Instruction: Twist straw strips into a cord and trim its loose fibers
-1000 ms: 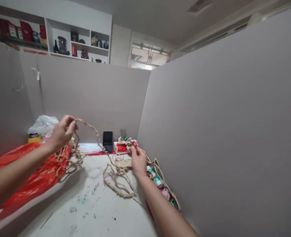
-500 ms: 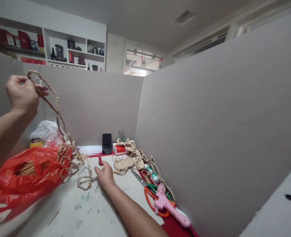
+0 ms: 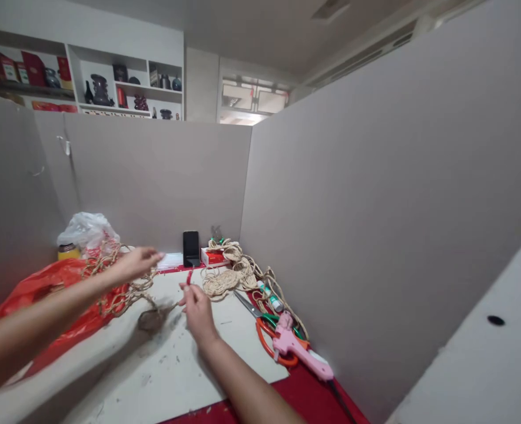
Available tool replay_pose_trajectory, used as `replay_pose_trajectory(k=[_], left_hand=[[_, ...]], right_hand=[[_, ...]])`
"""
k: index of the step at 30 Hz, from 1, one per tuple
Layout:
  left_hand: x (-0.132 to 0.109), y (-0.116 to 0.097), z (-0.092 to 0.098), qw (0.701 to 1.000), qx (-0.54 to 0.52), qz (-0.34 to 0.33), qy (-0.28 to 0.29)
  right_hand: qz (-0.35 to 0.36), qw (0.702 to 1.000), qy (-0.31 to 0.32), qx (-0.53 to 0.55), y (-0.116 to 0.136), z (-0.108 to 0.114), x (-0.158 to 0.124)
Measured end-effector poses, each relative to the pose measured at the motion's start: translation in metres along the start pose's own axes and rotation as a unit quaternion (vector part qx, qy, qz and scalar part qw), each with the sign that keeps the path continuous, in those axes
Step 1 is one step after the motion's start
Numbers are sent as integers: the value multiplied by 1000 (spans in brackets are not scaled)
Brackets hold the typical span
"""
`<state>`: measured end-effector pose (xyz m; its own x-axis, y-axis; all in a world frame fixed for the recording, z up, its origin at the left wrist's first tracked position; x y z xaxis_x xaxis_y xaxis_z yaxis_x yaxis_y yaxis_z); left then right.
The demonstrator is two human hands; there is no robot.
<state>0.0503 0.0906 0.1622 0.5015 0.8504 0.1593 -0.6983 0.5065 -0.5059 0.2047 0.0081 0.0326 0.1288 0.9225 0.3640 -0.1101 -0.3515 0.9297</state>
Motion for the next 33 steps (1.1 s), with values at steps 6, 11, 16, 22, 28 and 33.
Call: replay_pose_trajectory(k=[6,11,16,22,28,33], left_hand=[[-16,-12,-110,973,-149,-40,173],[-21,-19,-122,968,-197,-61,145],[-22,-38,-126,971,-167,-87,145],[3,-18,-127,988,-64,-48,131],[19,14,-153,980,59,3,192],[20,3,-124,964,84,-39,248]], right_hand=[[12,996,76,-48,7,-8,-18],[-83,983,167,7,-11,1,-12],[-107,982,128,84,-20,20,-3],[-66,985,-44,152,-17,67,6],[-57,975,-111,181,-18,95,9],[-53,975,-115,181,-16,94,11]])
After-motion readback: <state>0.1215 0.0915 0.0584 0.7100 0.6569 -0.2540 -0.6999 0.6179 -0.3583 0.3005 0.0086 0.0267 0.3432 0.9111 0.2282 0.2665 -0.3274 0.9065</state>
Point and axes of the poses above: each hand's wrist, its own x-axis towards the middle knuckle, its own z-axis out of the back of the hand, y = z × x, the point moved 6 cm from there along x, towards the middle knuckle, and after that the axes turned 12 degrees about y, right-handed, at the moved point
